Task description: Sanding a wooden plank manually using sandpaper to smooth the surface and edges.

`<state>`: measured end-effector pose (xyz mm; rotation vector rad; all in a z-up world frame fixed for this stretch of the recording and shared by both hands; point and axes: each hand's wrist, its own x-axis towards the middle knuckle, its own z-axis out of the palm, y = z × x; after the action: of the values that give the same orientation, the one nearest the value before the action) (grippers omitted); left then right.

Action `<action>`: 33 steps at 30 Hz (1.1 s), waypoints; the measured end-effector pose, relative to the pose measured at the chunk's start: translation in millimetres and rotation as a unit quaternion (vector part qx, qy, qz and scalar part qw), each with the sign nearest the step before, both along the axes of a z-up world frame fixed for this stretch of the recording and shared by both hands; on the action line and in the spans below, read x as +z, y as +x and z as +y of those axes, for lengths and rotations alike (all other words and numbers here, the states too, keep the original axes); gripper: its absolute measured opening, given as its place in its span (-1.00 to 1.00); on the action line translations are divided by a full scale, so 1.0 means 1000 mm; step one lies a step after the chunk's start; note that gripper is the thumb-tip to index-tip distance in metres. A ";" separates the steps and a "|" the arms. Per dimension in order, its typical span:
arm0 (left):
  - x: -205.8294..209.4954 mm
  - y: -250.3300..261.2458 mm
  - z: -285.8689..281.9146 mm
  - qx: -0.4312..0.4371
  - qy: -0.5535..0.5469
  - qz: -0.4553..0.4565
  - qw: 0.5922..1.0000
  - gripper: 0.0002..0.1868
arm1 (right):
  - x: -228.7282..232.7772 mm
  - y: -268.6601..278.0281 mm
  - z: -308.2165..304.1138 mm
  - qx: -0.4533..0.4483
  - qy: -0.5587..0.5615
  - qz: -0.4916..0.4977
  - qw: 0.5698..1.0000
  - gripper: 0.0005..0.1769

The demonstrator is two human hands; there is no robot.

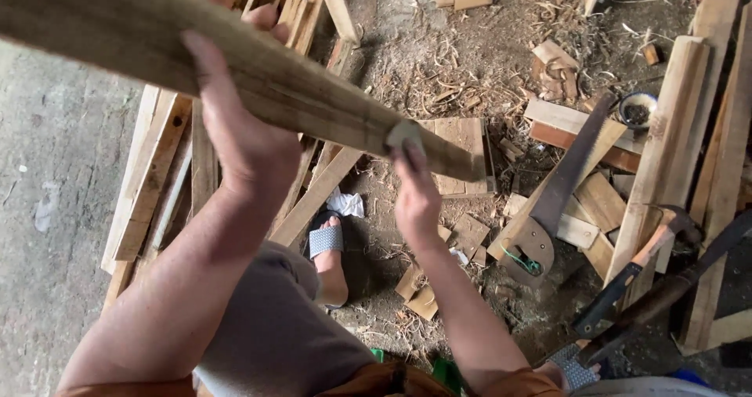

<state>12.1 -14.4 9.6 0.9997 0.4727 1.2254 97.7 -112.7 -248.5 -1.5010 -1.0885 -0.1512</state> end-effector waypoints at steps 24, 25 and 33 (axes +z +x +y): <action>0.002 -0.022 0.025 -0.093 0.021 0.014 0.995 -0.19 | -0.052 0.056 -0.016 -0.079 -0.162 0.236 0.955 -0.57; 0.005 -0.023 0.023 -0.102 0.022 0.040 0.994 -0.17 | -0.002 0.044 -0.008 0.017 -0.075 0.260 0.963 -0.41; 0.001 -0.023 0.022 -0.108 0.025 0.020 0.994 -0.26 | -0.011 0.041 0.005 0.077 0.069 0.369 0.924 -0.78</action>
<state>-11.2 7.6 10.1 1.0901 0.3569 1.0279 138.6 -107.5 -259.7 -1.1779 -0.5596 0.4160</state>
